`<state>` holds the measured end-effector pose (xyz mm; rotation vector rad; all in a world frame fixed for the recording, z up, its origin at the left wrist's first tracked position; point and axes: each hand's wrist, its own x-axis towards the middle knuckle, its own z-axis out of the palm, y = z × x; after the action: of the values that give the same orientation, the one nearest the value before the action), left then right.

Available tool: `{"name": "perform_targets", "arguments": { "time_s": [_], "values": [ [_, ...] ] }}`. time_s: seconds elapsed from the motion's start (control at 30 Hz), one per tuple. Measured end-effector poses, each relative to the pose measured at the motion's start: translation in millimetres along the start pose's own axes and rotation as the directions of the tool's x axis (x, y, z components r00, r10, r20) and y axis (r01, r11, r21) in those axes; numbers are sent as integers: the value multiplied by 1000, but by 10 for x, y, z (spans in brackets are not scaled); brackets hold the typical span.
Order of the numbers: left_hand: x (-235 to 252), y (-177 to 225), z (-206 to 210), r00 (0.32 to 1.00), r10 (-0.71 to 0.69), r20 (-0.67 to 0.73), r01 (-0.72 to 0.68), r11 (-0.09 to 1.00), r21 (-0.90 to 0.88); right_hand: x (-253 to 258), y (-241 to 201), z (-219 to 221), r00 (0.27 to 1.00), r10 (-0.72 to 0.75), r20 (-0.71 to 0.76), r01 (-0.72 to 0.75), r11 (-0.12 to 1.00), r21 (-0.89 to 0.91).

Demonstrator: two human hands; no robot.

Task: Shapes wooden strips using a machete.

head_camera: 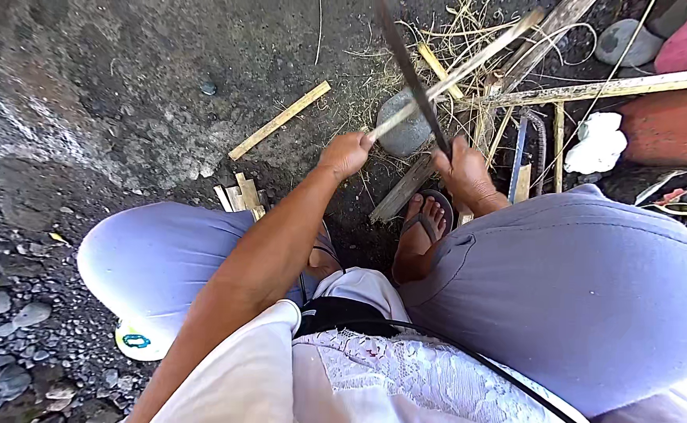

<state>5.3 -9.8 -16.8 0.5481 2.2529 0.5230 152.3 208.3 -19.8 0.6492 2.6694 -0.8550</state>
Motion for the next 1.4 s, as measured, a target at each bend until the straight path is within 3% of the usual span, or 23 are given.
{"name": "perform_targets", "arguments": {
  "time_s": [0.13, 0.27, 0.37, 0.47, 0.53, 0.57, 0.67, 0.73, 0.8, 0.87, 0.93, 0.97, 1.03, 1.1, 1.17, 1.23, 1.3, 1.33, 1.4],
  "values": [
    [-196, 250, -290, 973, 128, -193, -124, 992, 31, -67, -84, -216, 965, -135, -226, 136, 991, -13],
    [-20, -76, 246, 996, -79, 50, 84, 992, -97, 40, -95, -35, 988, 98, 115, -82, 987, -139],
    [21, -90, 224, 991, -113, 73, 118, 991, -63, 100, -64, -74, 977, 113, 183, -88, 986, -144],
    [-22, 55, -86, 992, -61, -110, 61, 998, -10, 92, -208, -280, 1000, -4, 20, 6, 995, -99],
    [-144, 73, -52, 977, 21, -214, -21, 1000, 3, -47, -201, -280, 996, -60, -70, 53, 995, -87],
    [-138, 35, -3, 980, 32, -198, -32, 999, 2, -47, -188, -238, 997, -51, -57, 46, 995, -87],
    [-45, -109, 234, 988, -121, 96, 129, 988, -79, 98, -107, -62, 984, 82, 156, -61, 989, -132],
    [37, -92, 203, 984, -134, 118, 141, 989, -52, 187, -96, -134, 972, 101, 213, -72, 988, -140],
    [-30, 11, 102, 993, -116, 23, 116, 993, -12, 100, -126, -236, 981, 86, 171, -66, 991, -121],
    [-97, 105, -92, 989, -32, -146, 31, 999, -7, 39, -179, -326, 999, -38, -3, 38, 996, -78],
    [-153, 48, -27, 961, 84, -263, -80, 996, 24, -55, -118, -248, 983, -144, -117, 136, 988, -67],
    [-144, -11, 59, 971, 82, -225, -79, 997, 21, -52, -69, -158, 986, -138, -96, 132, 989, -66],
    [-107, -98, 251, 998, -55, 14, 56, 997, -53, -13, -14, -2, 997, -29, 65, 34, 997, -74],
    [49, -115, 228, 991, -102, 87, 107, 993, -52, 169, -31, -62, 986, 37, 163, -24, 996, -80],
    [-66, -83, 249, 990, -130, 61, 131, 991, -9, 62, -7, -116, 978, 42, 202, -28, 997, -72],
    [-46, 19, -6, 993, -69, -101, 71, 997, 19, 99, -87, -254, 997, -73, 32, 75, 996, -53],
    [-158, 5, -9, 969, 54, -243, -39, 997, 65, -24, -66, -212, 976, -185, -116, 180, 982, -56],
    [-152, -23, 26, 963, 81, -256, -64, 995, 74, -23, -57, -173, 977, -180, -113, 175, 983, -56],
    [-153, -67, 195, 997, -62, -44, 62, 998, -6, 25, -31, -65, 994, -5, 109, 10, 999, -49]
  ]
}}
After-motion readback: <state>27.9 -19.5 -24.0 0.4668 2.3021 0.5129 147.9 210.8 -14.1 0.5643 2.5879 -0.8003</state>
